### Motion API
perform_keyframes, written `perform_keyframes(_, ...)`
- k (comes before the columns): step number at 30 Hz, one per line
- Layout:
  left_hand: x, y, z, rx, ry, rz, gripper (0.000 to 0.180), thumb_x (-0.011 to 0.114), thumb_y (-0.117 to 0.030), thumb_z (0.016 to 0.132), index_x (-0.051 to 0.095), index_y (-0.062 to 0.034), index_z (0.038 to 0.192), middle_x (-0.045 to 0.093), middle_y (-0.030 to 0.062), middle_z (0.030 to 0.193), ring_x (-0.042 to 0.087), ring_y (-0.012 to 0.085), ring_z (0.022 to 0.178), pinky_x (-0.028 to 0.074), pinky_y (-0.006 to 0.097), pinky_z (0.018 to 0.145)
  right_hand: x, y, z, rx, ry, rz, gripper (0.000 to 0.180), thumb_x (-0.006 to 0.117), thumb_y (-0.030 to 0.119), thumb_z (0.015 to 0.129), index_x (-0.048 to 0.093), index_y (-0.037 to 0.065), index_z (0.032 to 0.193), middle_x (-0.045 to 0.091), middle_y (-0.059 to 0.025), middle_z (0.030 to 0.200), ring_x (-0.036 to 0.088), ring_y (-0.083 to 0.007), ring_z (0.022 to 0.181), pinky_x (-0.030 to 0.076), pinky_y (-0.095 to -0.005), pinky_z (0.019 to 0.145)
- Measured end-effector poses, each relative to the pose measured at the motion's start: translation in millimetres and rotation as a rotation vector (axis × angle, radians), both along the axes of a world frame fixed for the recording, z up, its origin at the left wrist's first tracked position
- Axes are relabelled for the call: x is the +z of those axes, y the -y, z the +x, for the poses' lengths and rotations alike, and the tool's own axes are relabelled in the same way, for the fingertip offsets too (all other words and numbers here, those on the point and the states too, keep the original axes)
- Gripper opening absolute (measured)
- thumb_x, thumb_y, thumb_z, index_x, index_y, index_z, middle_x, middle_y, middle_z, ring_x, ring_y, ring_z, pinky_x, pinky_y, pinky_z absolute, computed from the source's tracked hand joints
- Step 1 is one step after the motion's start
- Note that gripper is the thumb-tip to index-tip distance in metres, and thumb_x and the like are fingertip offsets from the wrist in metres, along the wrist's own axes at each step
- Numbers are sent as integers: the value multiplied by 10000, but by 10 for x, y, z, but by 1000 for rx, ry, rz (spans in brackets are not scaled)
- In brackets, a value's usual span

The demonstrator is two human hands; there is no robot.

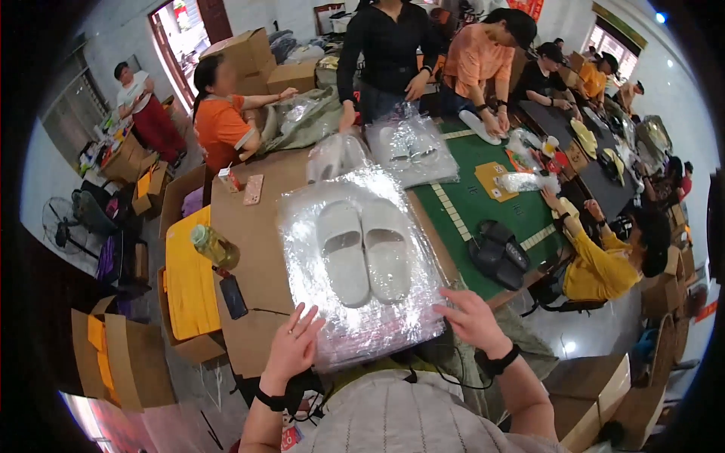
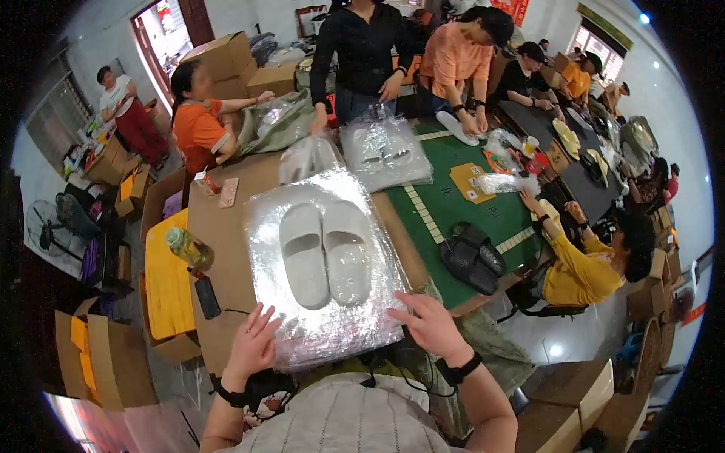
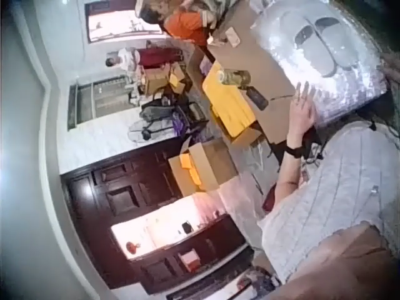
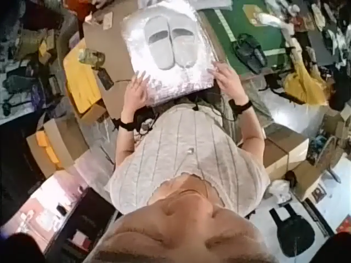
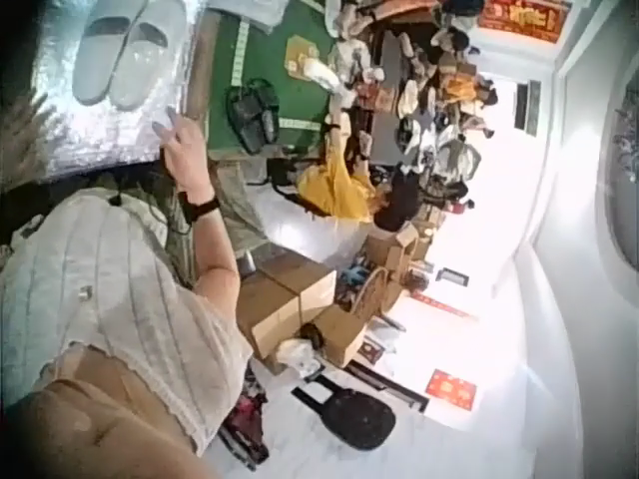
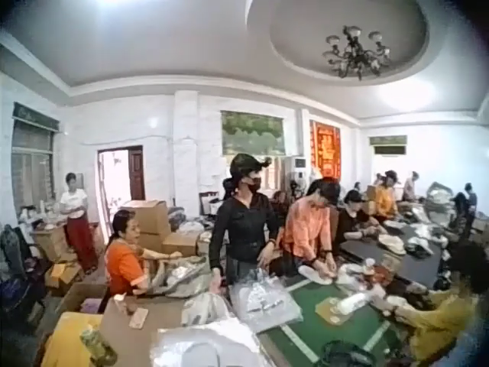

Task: Packaging sandals into plastic bags and organizing them in a warehouse environment.

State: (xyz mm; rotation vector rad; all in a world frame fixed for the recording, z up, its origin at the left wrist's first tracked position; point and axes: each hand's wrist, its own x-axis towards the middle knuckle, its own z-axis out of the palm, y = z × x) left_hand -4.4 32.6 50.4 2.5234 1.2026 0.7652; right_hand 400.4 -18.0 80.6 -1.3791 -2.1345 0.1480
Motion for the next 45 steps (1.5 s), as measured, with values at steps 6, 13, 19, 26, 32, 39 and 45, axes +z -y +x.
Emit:
perform_keyframes(6,-165,10,45,-202,-133,48,434,714,-89,776,698,-240,1182,586,-22,1394,484,286,1358,466,464,1025,-234,-161,136,216,6,-43,290,677,44,805,706,165,1068,651,-9,1282,589,-280,1099,499,-396,927)
perform_keyframes(13,-283,30,40,-79,7,-169,131,656,-153,889,771,-159,952,737,-4,1121,601,288,1228,478,389,998,-642,-274,349,76,-289,-201,74,690,111,836,730,105,899,725,-6,1058,592,-272,1017,492,-384,892)
perform_keyframes(19,-270,-7,220,270,485,-542,199,612,-171,904,755,-68,812,746,86,955,660,305,1037,519,386,876,-736,-479,194,-140,-317,-194,118,677,171,854,691,69,796,661,-73,795,598,-291,833,478,-397,764)
perform_keyframes(26,-195,-137,464,552,6,-518,181,655,-168,867,735,-25,943,678,132,866,624,332,886,501,425,806,-935,-686,-103,-462,-252,-66,263,702,225,772,619,78,571,565,-109,551,580,-327,601,469,-459,574)
perform_keyframes(32,153,50,778,40,-116,158,551,680,-126,844,527,-38,1366,536,141,1406,448,415,1323,348,514,1102,-830,-650,-111,-501,-216,-21,204,708,256,748,691,88,634,633,-95,614,626,-315,648,505,-441,610)
perform_keyframes(39,-380,-69,695,-80,-281,-173,685,609,-417,905,433,-85,1478,297,152,1606,195,450,1486,167,599,1184,-689,-592,-288,-585,-166,13,195,705,221,820,660,102,968,647,-105,1070,589,-322,1021,476,-433,846)
perform_keyframes(45,-659,-82,605,-85,-269,-141,727,556,-493,926,382,-93,1508,189,291,1600,186,473,1481,163,608,1181,-530,-399,-1143,68,20,-106,640,641,306,901,432,78,1461,345,-107,1581,270,-294,1488,201,-484,1218)
